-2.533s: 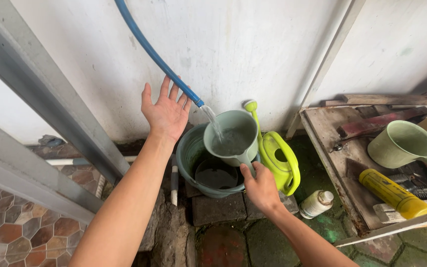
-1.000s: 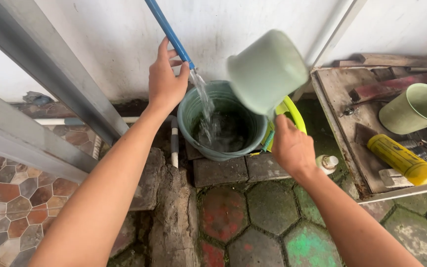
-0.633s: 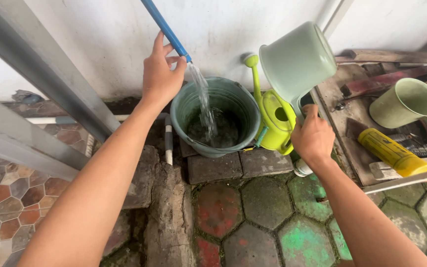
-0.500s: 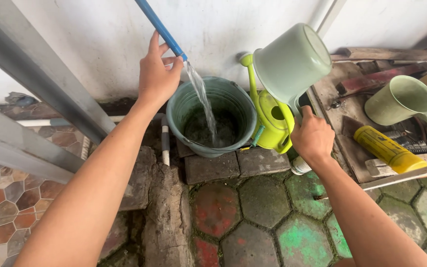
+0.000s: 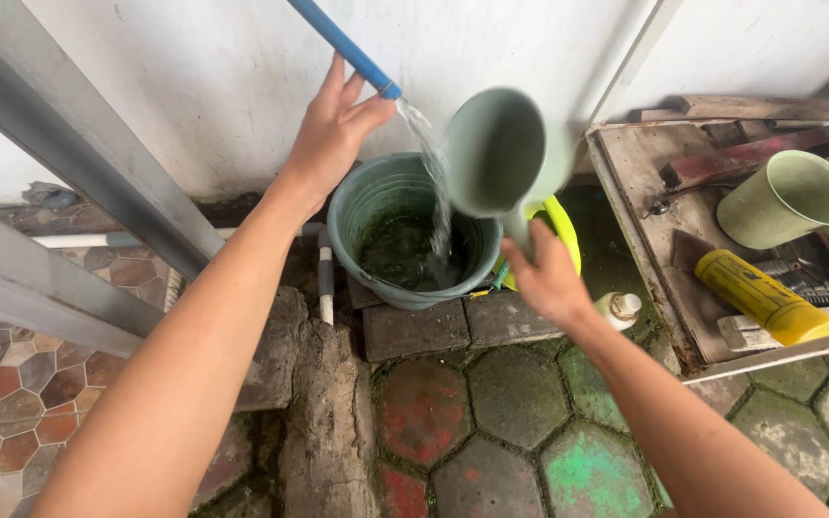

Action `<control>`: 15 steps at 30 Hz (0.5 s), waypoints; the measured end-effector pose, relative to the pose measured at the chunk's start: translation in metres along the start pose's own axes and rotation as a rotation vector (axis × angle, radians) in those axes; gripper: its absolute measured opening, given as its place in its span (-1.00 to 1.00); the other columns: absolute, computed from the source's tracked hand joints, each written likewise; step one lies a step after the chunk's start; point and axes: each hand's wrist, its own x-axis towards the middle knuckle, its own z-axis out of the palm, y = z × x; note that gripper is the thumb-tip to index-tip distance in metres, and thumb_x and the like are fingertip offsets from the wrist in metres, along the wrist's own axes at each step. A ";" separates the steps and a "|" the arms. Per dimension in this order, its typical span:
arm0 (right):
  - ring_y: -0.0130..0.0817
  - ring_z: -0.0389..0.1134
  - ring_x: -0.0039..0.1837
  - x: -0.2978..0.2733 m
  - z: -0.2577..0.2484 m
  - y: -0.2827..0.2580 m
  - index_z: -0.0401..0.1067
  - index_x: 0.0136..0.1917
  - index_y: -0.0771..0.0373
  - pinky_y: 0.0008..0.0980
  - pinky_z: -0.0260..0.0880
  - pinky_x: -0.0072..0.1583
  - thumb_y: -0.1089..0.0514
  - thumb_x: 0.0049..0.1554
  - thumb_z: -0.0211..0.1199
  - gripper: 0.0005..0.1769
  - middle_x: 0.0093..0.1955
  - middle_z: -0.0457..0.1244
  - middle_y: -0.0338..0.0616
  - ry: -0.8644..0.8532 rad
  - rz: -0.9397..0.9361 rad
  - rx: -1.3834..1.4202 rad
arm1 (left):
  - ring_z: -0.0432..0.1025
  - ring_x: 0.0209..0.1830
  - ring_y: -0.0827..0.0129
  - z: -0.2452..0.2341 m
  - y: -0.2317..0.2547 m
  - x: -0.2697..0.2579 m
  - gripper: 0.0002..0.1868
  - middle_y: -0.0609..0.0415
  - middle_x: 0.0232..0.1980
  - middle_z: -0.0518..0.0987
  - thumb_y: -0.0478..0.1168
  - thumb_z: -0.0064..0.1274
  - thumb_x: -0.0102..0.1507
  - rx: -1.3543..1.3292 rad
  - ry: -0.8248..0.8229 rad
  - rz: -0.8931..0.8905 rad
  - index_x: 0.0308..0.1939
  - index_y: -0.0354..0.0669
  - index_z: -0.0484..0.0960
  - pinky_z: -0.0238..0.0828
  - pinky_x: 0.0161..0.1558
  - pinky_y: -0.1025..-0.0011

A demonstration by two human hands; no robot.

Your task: Filling a ladle with water and liquid fertilizer to water a potted plant

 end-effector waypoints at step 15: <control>-0.53 -0.16 -0.57 -0.002 0.018 -0.017 0.21 -0.22 0.28 -0.51 -0.27 -0.51 0.24 0.26 0.10 -0.79 -0.59 -0.14 -0.31 -0.236 0.098 0.820 | 0.13 0.61 -0.10 -0.005 -0.008 0.003 -0.07 -0.14 0.66 0.08 0.08 -0.01 0.29 -0.174 0.043 -0.084 0.61 0.02 -0.16 0.13 0.50 0.02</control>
